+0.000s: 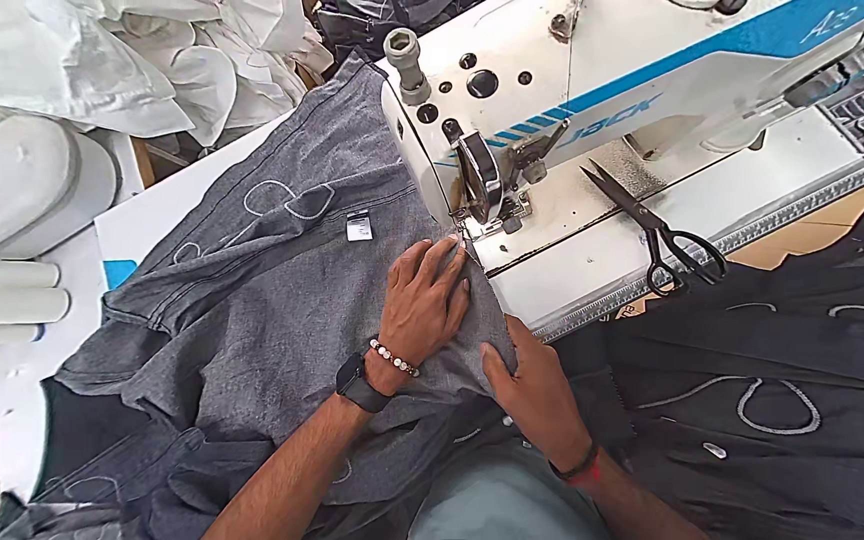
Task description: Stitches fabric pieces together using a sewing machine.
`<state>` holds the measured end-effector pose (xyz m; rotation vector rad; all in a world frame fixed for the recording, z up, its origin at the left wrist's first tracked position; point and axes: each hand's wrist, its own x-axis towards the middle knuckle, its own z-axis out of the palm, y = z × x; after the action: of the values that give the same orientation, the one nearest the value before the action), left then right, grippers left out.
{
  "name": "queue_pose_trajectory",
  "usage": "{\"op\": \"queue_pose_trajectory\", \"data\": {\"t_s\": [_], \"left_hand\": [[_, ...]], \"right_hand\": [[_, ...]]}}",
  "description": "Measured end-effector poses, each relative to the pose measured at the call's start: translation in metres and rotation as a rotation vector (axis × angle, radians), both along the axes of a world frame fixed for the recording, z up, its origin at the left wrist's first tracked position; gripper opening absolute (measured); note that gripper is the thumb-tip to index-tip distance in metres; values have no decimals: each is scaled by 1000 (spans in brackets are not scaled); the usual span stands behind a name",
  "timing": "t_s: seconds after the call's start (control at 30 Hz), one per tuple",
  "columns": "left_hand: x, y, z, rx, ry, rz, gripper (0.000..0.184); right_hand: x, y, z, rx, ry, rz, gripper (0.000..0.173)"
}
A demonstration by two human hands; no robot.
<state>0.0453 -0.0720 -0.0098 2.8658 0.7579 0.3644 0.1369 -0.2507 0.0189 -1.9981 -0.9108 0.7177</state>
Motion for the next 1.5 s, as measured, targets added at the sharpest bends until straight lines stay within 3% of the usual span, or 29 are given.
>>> {"op": "queue_pose_trajectory", "data": {"t_s": [0.23,0.9,1.1,1.5], "left_hand": [[-3,8,0,46,-9,-22,46],[0,30,6,156,-47,-146,35],[4,7,7,133,-9,-30,37],[3,13,3,119,-42,-48,35]], "right_hand": [[1,7,-4,113,97,-53,41],[18,30,-8,-29,-117,-68,43],[21,32,-7,-36,-187,-67,39],[23,34,-9,-17,-340,-65,35]]}}
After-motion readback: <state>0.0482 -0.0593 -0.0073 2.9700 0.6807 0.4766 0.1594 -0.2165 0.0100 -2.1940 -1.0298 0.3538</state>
